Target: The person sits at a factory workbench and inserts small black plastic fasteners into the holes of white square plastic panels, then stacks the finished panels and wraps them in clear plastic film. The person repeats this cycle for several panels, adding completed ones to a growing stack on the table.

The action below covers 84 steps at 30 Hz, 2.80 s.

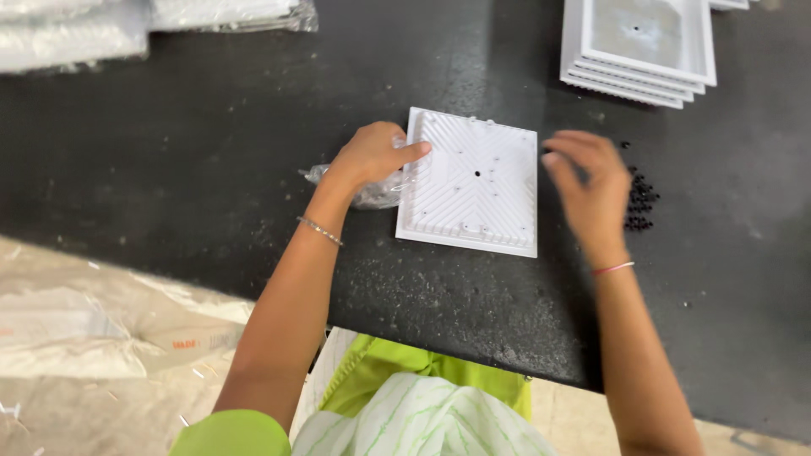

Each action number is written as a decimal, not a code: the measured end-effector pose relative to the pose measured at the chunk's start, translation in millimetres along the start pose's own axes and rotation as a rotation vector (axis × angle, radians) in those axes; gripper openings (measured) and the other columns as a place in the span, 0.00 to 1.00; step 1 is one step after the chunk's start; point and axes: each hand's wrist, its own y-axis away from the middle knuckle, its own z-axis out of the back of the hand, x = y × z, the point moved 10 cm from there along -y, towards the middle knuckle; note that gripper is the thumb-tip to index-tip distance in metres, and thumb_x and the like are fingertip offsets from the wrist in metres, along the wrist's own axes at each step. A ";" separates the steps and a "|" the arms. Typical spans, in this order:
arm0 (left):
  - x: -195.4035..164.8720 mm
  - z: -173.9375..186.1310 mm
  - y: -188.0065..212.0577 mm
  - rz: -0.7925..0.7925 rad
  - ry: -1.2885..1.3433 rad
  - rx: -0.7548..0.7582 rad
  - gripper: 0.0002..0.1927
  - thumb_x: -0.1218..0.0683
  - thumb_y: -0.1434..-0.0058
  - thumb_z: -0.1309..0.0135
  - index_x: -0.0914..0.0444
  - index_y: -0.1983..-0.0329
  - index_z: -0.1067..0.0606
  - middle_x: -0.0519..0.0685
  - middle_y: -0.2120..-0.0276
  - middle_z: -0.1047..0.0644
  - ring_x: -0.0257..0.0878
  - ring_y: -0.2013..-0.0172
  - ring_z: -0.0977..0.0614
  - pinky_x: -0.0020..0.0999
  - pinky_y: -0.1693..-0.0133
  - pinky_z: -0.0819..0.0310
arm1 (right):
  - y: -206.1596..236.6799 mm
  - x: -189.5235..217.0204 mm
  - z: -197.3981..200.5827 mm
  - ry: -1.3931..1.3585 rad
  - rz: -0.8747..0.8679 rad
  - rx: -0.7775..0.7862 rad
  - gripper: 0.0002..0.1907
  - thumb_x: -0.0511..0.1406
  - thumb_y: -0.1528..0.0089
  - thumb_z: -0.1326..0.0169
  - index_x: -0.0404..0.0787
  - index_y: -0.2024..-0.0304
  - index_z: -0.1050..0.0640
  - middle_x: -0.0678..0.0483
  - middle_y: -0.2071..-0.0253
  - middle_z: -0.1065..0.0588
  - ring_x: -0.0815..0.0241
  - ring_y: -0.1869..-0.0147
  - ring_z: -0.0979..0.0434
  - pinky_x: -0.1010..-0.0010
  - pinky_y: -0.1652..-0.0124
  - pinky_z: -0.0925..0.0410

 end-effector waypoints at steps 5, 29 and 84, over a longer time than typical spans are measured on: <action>-3.6 1.4 1.6 0.033 -0.050 -0.025 0.36 0.29 0.46 0.40 0.68 0.63 0.21 0.58 0.65 0.18 0.51 0.61 0.16 0.45 0.60 0.24 | -1.6 51.6 -55.0 -0.119 -0.016 0.192 0.11 0.30 0.37 0.37 0.40 0.52 0.17 0.50 0.45 0.22 0.53 0.44 0.20 0.67 0.48 0.28; -15.9 4.3 13.1 0.166 -0.114 0.042 0.34 0.30 0.45 0.42 0.66 0.60 0.21 0.55 0.62 0.18 0.51 0.59 0.15 0.47 0.58 0.23 | 0.5 55.9 -66.3 -0.056 -0.032 0.229 0.11 0.30 0.36 0.38 0.42 0.51 0.17 0.53 0.46 0.22 0.57 0.48 0.21 0.70 0.58 0.26; -35.8 14.3 20.4 0.060 -0.031 -0.033 0.40 0.32 0.58 0.30 0.67 0.54 0.21 0.59 0.57 0.18 0.50 0.54 0.16 0.43 0.53 0.23 | 18.4 -83.9 -30.0 -0.597 -0.605 0.048 0.24 0.32 0.32 0.49 0.38 0.33 0.31 0.50 0.28 0.35 0.61 0.41 0.28 0.68 0.40 0.33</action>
